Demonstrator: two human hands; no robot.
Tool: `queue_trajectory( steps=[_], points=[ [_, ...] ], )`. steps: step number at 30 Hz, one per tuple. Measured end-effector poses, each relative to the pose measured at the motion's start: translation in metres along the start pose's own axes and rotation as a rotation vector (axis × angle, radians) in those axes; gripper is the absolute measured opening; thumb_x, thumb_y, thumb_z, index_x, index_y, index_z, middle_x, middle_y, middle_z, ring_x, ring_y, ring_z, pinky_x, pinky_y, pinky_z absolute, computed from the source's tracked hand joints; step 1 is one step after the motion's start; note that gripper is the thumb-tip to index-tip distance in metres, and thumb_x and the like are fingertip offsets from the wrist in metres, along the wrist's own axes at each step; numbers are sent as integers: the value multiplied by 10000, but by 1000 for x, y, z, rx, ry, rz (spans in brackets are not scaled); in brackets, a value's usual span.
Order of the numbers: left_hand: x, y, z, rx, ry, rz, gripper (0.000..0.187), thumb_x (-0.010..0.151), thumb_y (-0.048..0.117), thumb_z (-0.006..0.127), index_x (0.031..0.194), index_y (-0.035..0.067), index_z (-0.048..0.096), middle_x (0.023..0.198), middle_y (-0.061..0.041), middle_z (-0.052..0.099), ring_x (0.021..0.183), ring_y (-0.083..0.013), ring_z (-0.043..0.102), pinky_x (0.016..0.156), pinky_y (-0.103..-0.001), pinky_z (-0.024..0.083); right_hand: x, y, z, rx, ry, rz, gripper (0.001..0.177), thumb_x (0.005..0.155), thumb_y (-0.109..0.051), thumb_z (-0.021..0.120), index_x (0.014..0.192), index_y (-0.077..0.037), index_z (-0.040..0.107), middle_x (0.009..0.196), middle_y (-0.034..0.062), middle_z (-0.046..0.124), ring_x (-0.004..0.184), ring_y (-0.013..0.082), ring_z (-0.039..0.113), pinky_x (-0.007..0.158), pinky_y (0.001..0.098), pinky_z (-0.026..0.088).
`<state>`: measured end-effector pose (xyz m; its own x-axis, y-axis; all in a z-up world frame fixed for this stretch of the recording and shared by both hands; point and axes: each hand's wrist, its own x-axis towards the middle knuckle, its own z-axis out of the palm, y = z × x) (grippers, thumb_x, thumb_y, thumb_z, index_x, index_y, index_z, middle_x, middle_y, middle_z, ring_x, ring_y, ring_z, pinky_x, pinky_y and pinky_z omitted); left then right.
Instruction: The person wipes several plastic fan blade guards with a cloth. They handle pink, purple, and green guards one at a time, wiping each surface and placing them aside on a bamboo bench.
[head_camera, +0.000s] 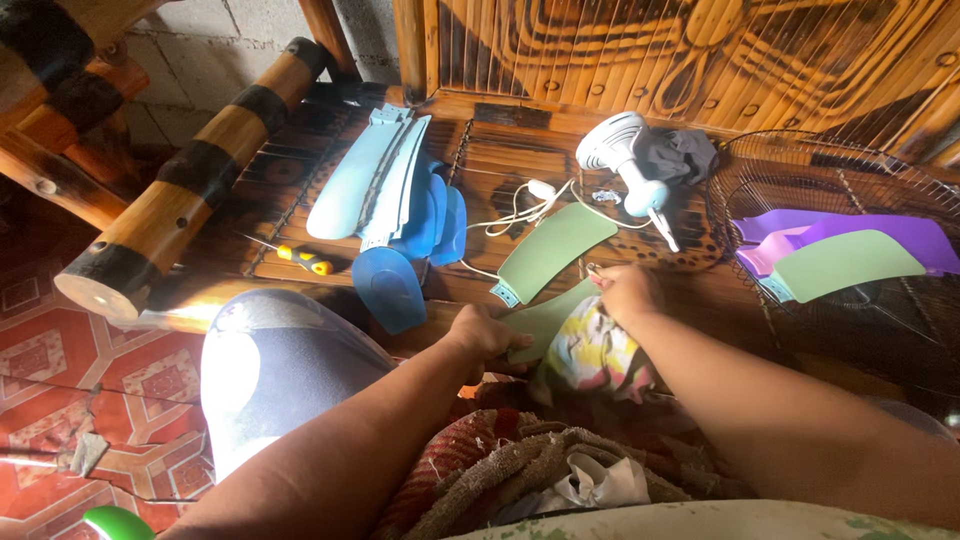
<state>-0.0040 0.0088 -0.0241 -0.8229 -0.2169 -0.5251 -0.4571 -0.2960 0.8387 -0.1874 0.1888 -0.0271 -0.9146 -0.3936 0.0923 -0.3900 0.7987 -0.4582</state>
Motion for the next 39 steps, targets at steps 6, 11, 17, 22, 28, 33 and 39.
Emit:
queue_trajectory(
  steps=[6, 11, 17, 22, 28, 33, 39],
  points=[
    [-10, 6, 1, -1, 40, -26, 448, 829, -47, 754, 1259, -58, 627, 986, -251, 744, 715, -328, 762, 555, -392, 661, -39, -21, 22, -1, -193, -37, 211, 982, -226, 661, 1107, -290, 819, 1198, 85, 672, 1065, 205, 634, 968, 338, 501],
    [-10, 6, -1, -62, -10, -36, 440, 846, -44, 730, 1275, -74, 639, 993, -250, 751, 732, -332, 764, 558, -375, 656, -12, 19, 32, 417, -160, 178, 438, 870, -19, 591, 1180, -264, 781, 1177, 40, 782, 928, 192, 733, 788, 349, 577],
    [-6, 5, -9, -134, 11, -48, 394, 862, -11, 717, 1252, -3, 662, 1007, -187, 768, 759, -296, 766, 591, -349, 652, 19, 42, -23, 384, 28, 193, 272, 971, -165, 680, 1232, -172, 756, 997, 90, 778, 761, 194, 663, 705, 405, 533],
    [3, 2, 3, -152, 66, -91, 350, 861, -16, 717, 1210, -6, 688, 1001, -183, 778, 769, -279, 768, 590, -335, 641, -47, -40, -1, 1260, -100, 8, 253, 911, -51, 538, 1052, -14, 744, 936, 113, 771, 846, 218, 733, 749, 367, 607],
    [2, -3, -3, -159, 111, -37, 373, 852, -48, 720, 1220, 9, 696, 1015, -181, 740, 771, -277, 753, 586, -361, 676, -106, -72, 26, 188, 71, -266, 376, 898, -62, 628, 1176, -277, 760, 870, 37, 603, 699, 191, 619, 599, 362, 549],
    [2, 3, -6, -141, 47, -98, 320, 907, 9, 680, 1227, -3, 676, 1022, -188, 759, 784, -296, 761, 584, -353, 664, -44, -47, 19, 80, -136, 10, 338, 1031, -147, 561, 1254, -325, 743, 899, 37, 614, 631, 190, 582, 520, 353, 477],
    [-29, 25, -12, 142, 17, 149, 265, 890, 6, 697, 1154, 19, 713, 959, -204, 758, 769, -311, 743, 591, -373, 607, 33, 42, 30, 102, -107, 274, 303, 964, -206, 652, 1220, -333, 755, 1024, 5, 752, 791, 208, 695, 725, 359, 548]
  ],
)
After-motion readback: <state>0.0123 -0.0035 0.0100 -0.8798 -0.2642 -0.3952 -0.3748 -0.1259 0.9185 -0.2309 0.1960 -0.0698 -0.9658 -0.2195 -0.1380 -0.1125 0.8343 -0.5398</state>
